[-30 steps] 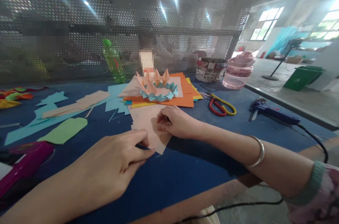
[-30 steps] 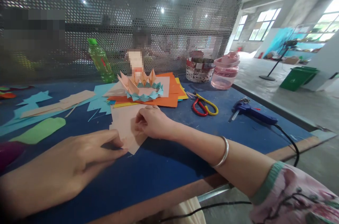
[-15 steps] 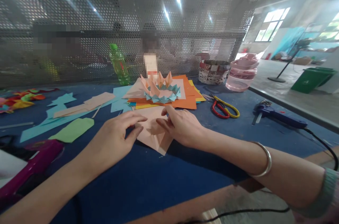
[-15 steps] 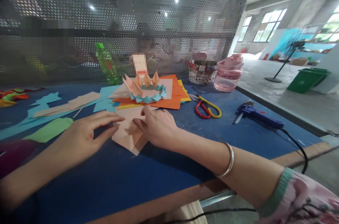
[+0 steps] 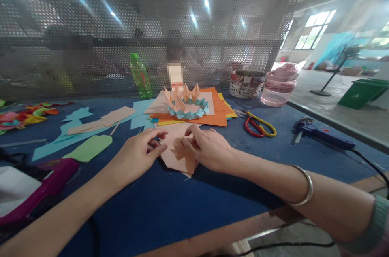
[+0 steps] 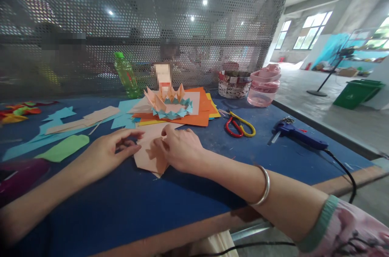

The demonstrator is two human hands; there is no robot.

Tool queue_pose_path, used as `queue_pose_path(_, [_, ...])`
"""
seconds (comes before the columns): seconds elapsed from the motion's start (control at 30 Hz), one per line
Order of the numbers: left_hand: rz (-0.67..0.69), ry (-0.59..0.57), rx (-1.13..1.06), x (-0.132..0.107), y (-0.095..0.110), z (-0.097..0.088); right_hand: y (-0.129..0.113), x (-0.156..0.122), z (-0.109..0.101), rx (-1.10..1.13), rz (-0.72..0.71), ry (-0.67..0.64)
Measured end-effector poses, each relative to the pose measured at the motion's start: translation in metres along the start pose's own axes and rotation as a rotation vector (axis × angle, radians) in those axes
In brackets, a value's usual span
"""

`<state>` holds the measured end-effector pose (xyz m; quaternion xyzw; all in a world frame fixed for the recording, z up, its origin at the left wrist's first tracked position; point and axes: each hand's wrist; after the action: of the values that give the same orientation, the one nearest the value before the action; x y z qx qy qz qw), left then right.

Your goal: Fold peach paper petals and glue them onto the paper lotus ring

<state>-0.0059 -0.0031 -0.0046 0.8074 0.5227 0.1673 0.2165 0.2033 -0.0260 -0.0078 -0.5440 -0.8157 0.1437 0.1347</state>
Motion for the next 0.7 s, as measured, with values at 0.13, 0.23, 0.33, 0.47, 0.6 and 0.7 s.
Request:
queue_pose_path(0.13, [0.0, -0.038, -0.116, -0.001, 0.001, 0.001, 0.001, 0.0, 0.002, 0.049, -0.033, -0.004])
queue_pose_path(0.23, [0.0, -0.106, -0.205, -0.003, 0.004, 0.001, 0.002, 0.0, 0.004, 0.092, -0.03, -0.014])
queue_pose_path(0.33, [-0.004, -0.137, -0.249, -0.003, 0.006, 0.0, 0.002, 0.0, 0.004, 0.135, -0.052, -0.014])
queue_pose_path(0.47, [-0.032, -0.077, -0.233, -0.003, 0.005, -0.003, 0.001, 0.0, 0.002, 0.226, -0.041, -0.031])
queue_pose_path(0.6, [-0.056, 0.012, -0.246, -0.003, 0.008, -0.006, -0.002, -0.001, 0.0, 0.386, -0.002, -0.031])
queue_pose_path(0.7, [-0.066, 0.092, -0.224, -0.004, 0.01, -0.008, -0.003, -0.002, 0.0, 0.51, 0.001, -0.025])
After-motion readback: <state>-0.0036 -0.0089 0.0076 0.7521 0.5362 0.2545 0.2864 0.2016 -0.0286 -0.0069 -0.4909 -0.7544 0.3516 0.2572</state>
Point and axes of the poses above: each hand's wrist, its own x-axis towards the middle knuckle, its own z-axis out of the palm, y = z × x, and after that the axes turned 8 degrees about -y, right-handed
